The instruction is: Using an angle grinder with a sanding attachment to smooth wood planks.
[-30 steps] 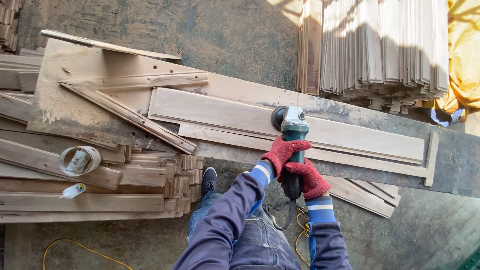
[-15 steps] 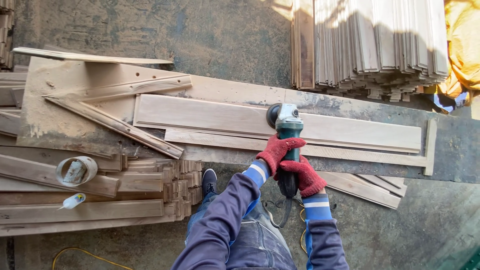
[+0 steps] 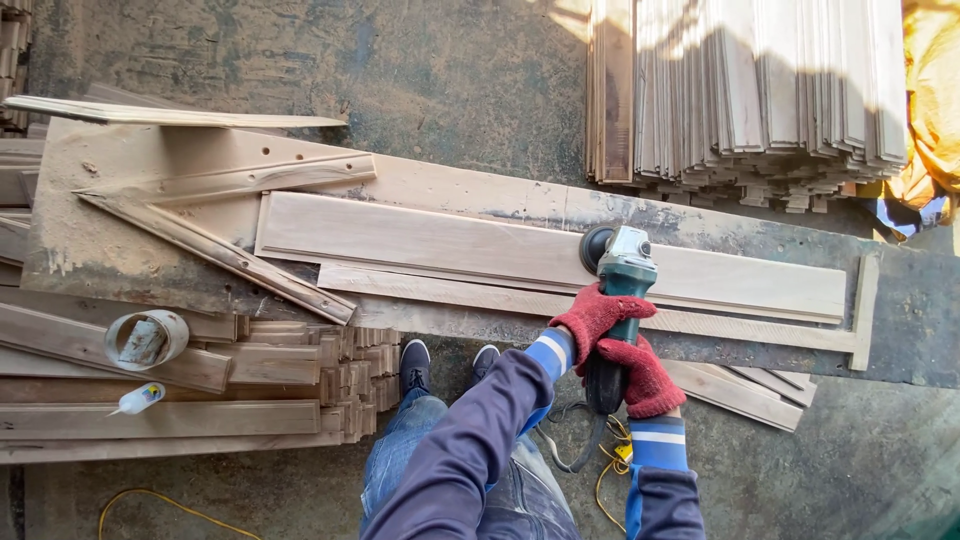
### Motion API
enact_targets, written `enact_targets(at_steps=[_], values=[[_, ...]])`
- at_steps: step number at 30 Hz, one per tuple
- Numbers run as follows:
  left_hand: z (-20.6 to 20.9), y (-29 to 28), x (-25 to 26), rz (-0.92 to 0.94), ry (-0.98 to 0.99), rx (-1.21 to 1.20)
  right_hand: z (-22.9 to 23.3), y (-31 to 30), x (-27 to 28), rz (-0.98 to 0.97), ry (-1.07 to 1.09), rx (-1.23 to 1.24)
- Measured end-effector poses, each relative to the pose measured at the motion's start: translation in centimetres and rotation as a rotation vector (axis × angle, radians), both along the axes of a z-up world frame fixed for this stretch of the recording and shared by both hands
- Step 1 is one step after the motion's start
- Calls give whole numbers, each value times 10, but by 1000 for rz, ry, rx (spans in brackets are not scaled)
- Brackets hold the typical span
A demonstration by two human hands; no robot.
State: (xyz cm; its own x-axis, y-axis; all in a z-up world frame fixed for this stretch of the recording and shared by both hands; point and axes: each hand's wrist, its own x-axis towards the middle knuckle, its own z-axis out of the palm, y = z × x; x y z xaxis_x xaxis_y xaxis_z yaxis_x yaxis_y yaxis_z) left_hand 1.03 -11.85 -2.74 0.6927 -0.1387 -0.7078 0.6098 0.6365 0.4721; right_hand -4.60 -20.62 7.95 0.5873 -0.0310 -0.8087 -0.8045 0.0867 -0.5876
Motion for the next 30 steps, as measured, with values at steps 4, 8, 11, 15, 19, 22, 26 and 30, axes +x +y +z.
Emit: enact_targets(at_steps=[4,8,11,15,19,22,26,30], values=[[25,40,-11,5,18,36,-7,22,-3,65,-25,26],[20,75,-23,118,36,7,16,66,-6,132,-25,37],[19,106,-34,196,41,-22,24,99,-10,186,-46,55],[25,149,-51,274,44,15,25,139,-15,283,-45,72],[34,185,-66,354,76,13,45,179,-20,395,-61,77],[15,196,-71,391,93,31,31,186,-21,460,-60,79],[22,188,-65,350,100,19,48,182,-21,435,-55,34],[11,146,-45,284,46,-46,38,148,-18,266,-34,33]])
